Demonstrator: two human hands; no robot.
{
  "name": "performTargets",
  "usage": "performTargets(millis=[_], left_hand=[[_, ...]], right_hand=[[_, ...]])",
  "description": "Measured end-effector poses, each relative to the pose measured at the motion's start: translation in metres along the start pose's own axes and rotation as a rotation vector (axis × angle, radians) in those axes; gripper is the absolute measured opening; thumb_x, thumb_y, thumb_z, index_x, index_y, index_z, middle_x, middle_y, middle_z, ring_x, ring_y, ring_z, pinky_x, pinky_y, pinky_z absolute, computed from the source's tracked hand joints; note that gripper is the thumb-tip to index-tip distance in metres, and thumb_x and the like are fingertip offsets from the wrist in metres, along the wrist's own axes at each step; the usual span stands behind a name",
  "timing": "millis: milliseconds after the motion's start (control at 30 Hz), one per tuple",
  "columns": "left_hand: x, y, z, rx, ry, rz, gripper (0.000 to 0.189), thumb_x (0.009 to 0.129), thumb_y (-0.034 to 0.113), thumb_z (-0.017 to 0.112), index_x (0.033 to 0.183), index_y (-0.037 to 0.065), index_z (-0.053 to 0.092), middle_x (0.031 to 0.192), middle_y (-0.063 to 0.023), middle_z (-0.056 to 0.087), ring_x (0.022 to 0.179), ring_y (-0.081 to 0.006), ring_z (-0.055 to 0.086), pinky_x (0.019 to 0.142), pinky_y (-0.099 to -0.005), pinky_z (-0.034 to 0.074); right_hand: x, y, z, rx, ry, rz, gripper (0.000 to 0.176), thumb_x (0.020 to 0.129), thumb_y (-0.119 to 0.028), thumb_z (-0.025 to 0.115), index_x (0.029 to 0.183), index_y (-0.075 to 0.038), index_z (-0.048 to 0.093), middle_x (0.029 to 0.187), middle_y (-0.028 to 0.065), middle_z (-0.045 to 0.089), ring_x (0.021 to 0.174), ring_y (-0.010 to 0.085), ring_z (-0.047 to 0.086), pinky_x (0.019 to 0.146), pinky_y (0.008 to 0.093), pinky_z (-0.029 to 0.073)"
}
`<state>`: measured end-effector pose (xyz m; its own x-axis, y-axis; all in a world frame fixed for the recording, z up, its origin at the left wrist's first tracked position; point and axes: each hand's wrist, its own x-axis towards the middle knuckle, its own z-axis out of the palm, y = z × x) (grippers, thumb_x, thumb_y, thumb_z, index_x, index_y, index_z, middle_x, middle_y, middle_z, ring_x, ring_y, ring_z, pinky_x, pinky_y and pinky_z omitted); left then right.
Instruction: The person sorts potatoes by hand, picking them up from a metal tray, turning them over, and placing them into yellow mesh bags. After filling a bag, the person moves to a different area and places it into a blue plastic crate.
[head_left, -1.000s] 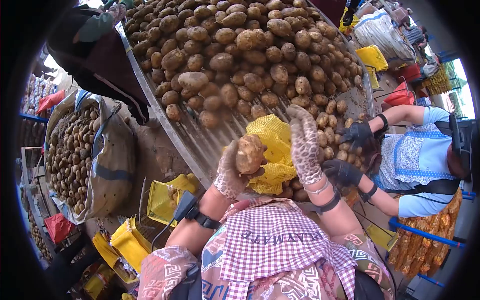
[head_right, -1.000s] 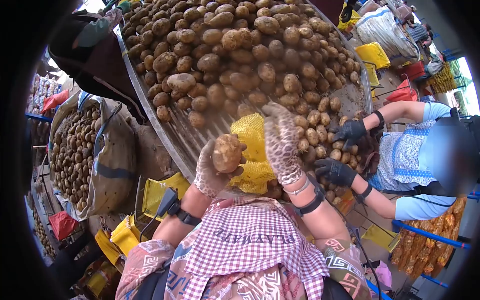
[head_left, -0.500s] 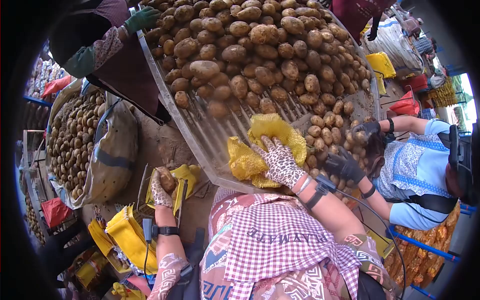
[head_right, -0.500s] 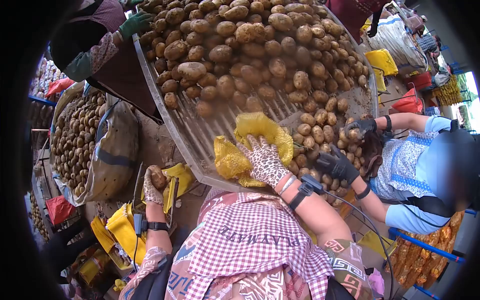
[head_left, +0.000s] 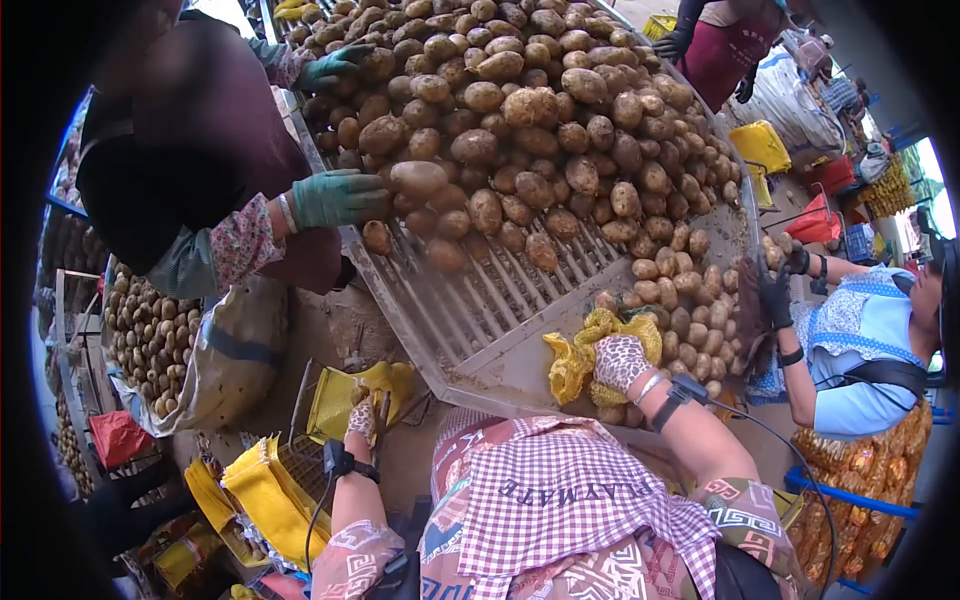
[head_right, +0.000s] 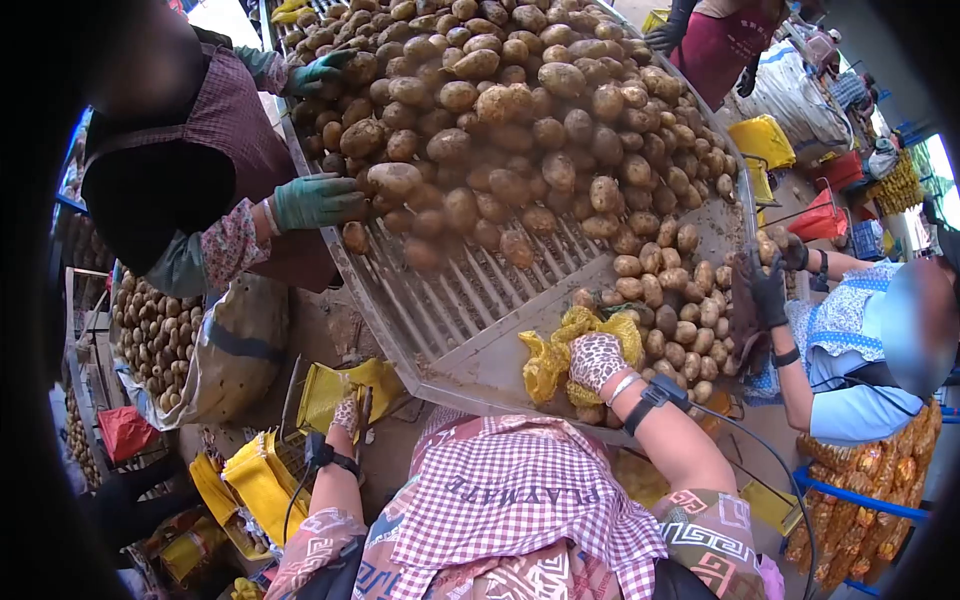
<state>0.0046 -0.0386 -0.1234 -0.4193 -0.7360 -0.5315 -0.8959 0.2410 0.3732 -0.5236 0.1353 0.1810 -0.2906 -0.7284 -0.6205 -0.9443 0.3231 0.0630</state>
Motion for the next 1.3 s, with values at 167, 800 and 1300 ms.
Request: performTargets(millis=[167,800,1300], left_hand=[[-0.035,0.047,-0.063,0.008,0.039,-0.012,0.032,0.096,0.011,0.039,0.124,0.004,0.055,0.112,-0.025,0.061,0.103,-0.0375,0.06,0.084,-0.0443,0.049],[-0.111,0.228,-0.161,-0.556,0.507,-0.276,0.031,0.09,0.011,0.058,0.119,0.0,0.061,0.108,-0.0164,0.068,0.103,-0.0246,0.064,0.089,-0.0343,0.048],[-0.009,0.42,-0.224,-2.066,-0.591,0.085,0.059,0.087,0.049,0.061,0.13,0.009,0.051,0.123,-0.0127,0.059,0.112,-0.0293,0.058,0.088,-0.0459,0.052]], right_hand=[[-0.01,0.019,-0.039,0.262,-0.192,-0.476,0.063,0.078,-0.039,0.069,0.131,-0.01,0.052,0.125,0.0184,0.056,0.118,0.0321,0.053,0.101,0.0407,0.041],[0.168,0.002,-0.245,0.229,1.057,-0.294,0.07,0.073,-0.018,0.069,0.137,-0.008,0.043,0.141,0.0203,0.04,0.131,0.0361,0.037,0.11,0.0424,0.031],[0.054,-0.033,-0.153,1.003,0.518,-0.756,0.063,0.068,-0.027,0.082,0.122,-0.007,0.056,0.117,0.0152,0.057,0.117,0.0322,0.052,0.103,0.0408,0.04]])
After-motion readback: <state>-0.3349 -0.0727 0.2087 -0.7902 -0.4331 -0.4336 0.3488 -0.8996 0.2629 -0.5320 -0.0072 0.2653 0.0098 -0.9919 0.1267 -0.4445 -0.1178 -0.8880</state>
